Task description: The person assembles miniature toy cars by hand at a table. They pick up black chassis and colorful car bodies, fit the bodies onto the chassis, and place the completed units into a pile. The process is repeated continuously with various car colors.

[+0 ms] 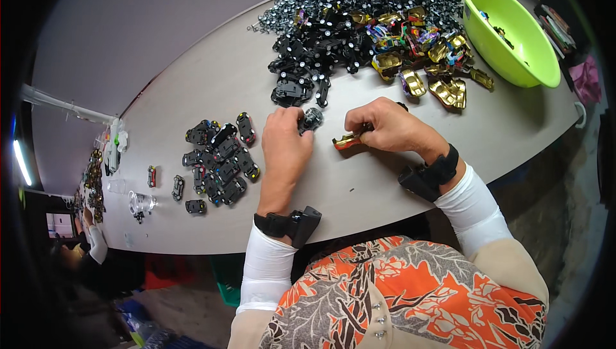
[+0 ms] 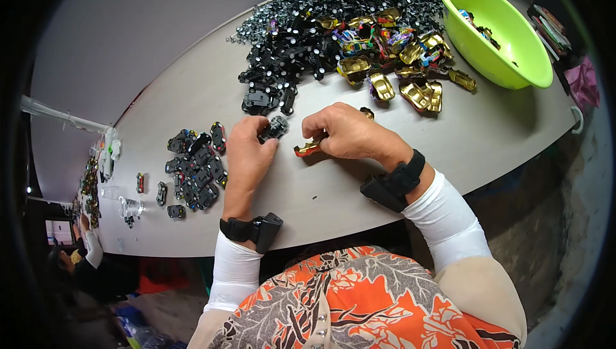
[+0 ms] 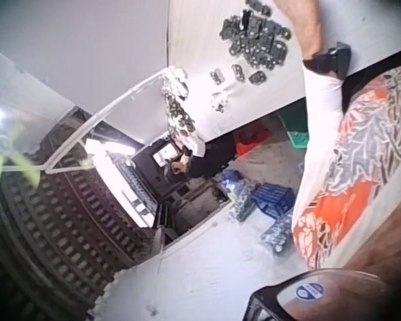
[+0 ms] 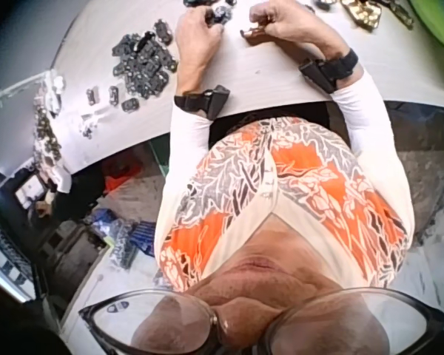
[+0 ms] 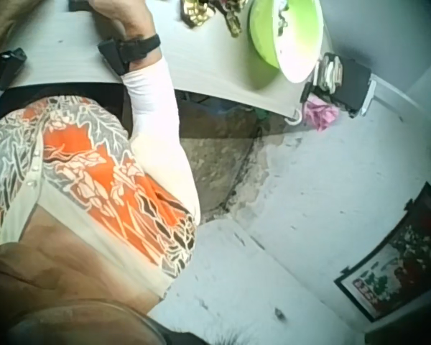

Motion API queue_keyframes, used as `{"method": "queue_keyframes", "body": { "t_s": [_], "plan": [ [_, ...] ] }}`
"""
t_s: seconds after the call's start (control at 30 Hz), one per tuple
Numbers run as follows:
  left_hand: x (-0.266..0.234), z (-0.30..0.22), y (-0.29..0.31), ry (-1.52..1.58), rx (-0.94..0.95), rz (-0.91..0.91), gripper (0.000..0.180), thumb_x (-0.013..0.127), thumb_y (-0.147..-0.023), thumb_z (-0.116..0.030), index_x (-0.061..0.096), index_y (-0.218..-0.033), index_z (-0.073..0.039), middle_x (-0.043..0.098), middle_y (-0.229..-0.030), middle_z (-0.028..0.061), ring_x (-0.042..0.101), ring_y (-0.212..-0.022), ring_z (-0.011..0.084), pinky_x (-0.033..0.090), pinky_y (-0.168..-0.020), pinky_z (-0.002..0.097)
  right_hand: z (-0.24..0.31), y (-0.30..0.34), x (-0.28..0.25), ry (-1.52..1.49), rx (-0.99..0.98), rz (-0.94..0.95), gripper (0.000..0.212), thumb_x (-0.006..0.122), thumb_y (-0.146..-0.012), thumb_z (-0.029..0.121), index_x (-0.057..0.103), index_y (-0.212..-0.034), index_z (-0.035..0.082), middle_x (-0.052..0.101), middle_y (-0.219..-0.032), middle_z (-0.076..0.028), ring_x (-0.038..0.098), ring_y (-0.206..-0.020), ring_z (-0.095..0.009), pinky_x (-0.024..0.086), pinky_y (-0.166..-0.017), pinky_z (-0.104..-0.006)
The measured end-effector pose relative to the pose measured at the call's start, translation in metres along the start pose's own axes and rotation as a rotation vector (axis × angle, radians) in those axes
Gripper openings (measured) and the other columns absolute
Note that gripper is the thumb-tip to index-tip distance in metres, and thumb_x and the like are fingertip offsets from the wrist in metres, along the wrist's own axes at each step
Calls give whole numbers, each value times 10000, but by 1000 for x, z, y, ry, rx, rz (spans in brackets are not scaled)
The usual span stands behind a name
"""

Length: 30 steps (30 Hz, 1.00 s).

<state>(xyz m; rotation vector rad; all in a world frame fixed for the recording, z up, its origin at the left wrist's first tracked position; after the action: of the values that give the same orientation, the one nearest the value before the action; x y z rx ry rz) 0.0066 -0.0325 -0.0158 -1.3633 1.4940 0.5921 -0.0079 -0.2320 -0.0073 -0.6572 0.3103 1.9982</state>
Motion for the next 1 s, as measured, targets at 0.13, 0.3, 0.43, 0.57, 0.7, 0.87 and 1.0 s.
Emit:
{"method": "queue_keyframes", "body": {
  "t_s": [0.13, 0.3, 0.43, 0.57, 0.7, 0.87, 1.0],
  "plan": [
    [-3, -6, 7, 1171, -363, 85, 239, 620, -715, 18, 573, -949, 29, 573, -813, 28, 580, -646, 76, 486, -515, 210, 15, 3, 0, 169, -149, -33, 209, 564, -633, -39, 601, -824, 37, 602, -729, -113, 583, -707, -292, 451, -628, -364],
    [8, -17, 15, 1310, -501, 400, 196, 617, -736, 7, 537, -915, -3, 586, -799, 70, 603, -614, 127, 522, -457, 234, 20, 6, 4, 213, -312, -182, 196, 583, -632, -46, 597, -799, 55, 595, -716, -81, 570, -708, -283, 442, -603, -378],
    [15, -17, 16, 1336, -493, 398, 190, 609, -731, 34, 515, -888, -17, 596, -819, 95, 617, -618, 160, 539, -491, 256, 25, 6, 3, 252, -369, -195, 201, 561, -648, -58, 589, -814, 53, 591, -728, -79, 571, -715, -276, 457, -608, -359],
    [19, -11, 15, 1526, -525, 267, 204, 594, -716, 70, 516, -888, -9, 600, -801, 105, 622, -621, 184, 555, -527, 290, 27, 6, -10, -128, -343, -606, 158, 582, -695, -95, 556, -811, 9, 558, -791, -51, 521, -638, -93, 403, -546, -205],
    [14, -11, 13, 1650, -551, 262, 213, 585, -706, 82, 518, -892, 5, 603, -789, 112, 625, -620, 208, 559, -536, 307, 13, 6, 2, -698, -47, -482, 282, 674, -706, -22, 550, -956, 20, 585, -911, -6, 476, -697, -19, 414, -609, -173],
    [12, -21, 16, 1626, -511, 325, 211, 495, -715, 63, 508, -919, 8, 604, -790, 122, 621, -604, 198, 548, -515, 291, 16, -3, 28, -738, 63, -364, 260, 677, -719, 15, 543, -942, 26, 566, -856, 4, 508, -734, -31, 437, -636, -186],
    [14, -21, 17, 1548, -476, 317, 177, 487, -720, 51, 499, -890, 1, 600, -771, 124, 606, -564, 186, 534, -492, 281, 11, -1, 25, -747, 69, -410, 266, 660, -724, 7, 526, -953, 27, 559, -826, 3, 513, -725, -34, 437, -634, -179]
  ]
}}
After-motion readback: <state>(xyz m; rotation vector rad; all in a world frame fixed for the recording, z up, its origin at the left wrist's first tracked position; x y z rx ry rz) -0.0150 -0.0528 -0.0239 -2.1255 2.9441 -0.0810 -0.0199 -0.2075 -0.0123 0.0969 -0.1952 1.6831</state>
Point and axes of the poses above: each hand's wrist, its own y-axis away from the middle knuckle, its own x-axis out of the palm, z = x × y, the point moved 2 cm from there along -y, towards the middle knuckle
